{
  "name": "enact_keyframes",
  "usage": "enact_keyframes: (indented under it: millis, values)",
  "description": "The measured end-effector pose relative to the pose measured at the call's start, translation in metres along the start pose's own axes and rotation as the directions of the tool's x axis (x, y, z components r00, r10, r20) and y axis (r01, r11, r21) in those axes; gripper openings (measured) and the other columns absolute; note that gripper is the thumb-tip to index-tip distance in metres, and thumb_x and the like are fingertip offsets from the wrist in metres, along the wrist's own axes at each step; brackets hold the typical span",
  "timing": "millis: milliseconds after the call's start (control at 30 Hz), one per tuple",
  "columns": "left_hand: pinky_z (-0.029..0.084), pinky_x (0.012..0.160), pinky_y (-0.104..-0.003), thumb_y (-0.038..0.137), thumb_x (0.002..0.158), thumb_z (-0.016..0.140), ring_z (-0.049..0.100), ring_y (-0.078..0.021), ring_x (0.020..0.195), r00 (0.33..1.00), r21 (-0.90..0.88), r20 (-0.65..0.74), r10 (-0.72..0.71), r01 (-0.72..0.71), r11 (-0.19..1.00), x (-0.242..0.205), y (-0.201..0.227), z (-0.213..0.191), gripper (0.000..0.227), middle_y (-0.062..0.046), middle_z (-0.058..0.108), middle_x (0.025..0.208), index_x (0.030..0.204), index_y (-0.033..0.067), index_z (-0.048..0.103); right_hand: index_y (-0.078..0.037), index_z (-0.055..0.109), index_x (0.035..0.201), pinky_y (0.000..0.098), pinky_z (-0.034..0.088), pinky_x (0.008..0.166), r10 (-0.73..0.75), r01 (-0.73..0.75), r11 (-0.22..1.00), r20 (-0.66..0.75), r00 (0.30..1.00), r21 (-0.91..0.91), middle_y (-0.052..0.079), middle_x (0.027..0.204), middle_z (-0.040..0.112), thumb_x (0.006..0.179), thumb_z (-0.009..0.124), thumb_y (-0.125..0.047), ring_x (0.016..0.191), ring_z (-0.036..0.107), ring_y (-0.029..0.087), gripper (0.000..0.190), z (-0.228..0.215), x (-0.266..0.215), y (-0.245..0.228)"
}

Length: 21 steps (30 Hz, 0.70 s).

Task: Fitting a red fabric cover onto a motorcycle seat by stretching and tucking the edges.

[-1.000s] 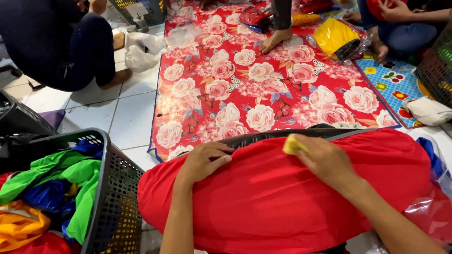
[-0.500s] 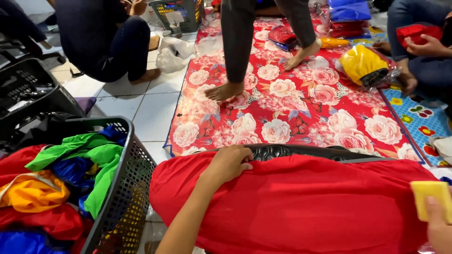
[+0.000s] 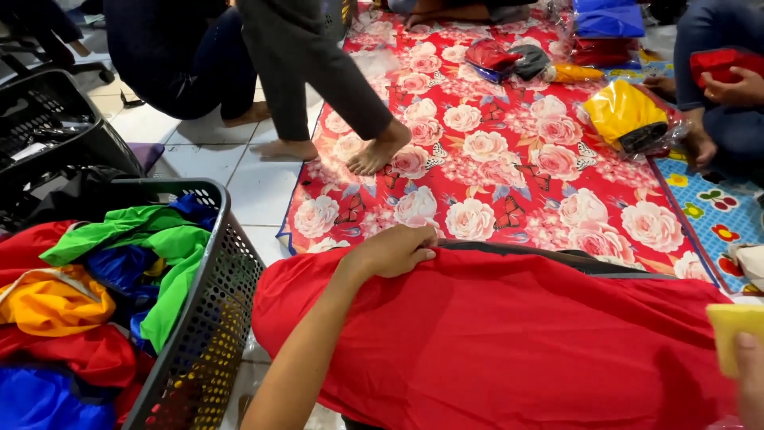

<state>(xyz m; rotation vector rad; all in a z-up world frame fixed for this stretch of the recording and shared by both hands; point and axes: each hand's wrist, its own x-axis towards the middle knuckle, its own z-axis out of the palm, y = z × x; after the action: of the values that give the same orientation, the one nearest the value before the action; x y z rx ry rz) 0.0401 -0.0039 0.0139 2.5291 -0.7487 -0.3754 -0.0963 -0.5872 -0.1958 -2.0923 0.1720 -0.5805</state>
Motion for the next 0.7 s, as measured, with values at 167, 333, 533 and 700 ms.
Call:
enact_keyframes:
  millis: [167,333,533,700]
  values:
    - [0.048,0.072,-0.032,0.042,0.102,0.051,0.057,-0.0172,0.077,0.988,-0.237,0.095,-0.125,0.145,0.961,0.011,-0.001,-0.008,0.036,-0.002,0.066,0.093,0.103,0.0091,0.066,0.008,0.062,0.148,0.0401,0.055,0.058,-0.194,0.149,0.820,-0.023,0.981,-0.553,0.028,0.106,0.071,0.103,0.071,-0.007,0.075,0.069,0.036,0.048,0.049,-0.029,-0.199]
    - [0.050,0.083,-0.032,0.065,0.093,0.037,0.063,-0.0195,0.089,0.960,-0.360,0.073,-0.270,0.277,0.891,0.023,-0.011,-0.026,0.076,-0.006,0.072,0.104,0.119,0.0040,0.075,-0.016,0.075,0.140,0.0139,0.060,0.054,-0.296,0.183,0.297,0.091,0.951,-0.937,-0.003,0.109,0.082,0.104,0.072,-0.040,0.071,0.078,0.007,0.043,0.031,0.014,-0.039]
    - [0.046,0.069,-0.025,0.041,0.098,0.059,0.054,-0.0079,0.072,0.984,-0.420,0.051,-0.173,0.178,0.890,0.042,-0.042,-0.015,0.039,0.004,0.069,0.087,0.110,0.0077,0.077,0.011,0.061,0.125,0.0419,0.051,0.062,0.267,-0.369,0.881,-0.331,0.905,-0.297,0.025,0.102,0.065,0.149,0.028,-0.032,0.074,0.063,0.035,0.059,-0.005,0.075,0.036]
    - [0.048,0.071,-0.024,0.027,0.095,0.069,0.059,-0.0094,0.075,0.991,-0.410,0.044,-0.126,0.133,0.902,0.040,-0.060,-0.009,0.027,0.001,0.074,0.090,0.111,0.0077,0.079,-0.005,0.071,0.135,0.0394,0.056,0.063,-0.348,0.194,0.603,-0.036,0.937,-0.774,0.013,0.104,0.078,0.100,0.074,-0.022,0.080,0.073,0.033,0.039,0.064,-0.009,-0.173]
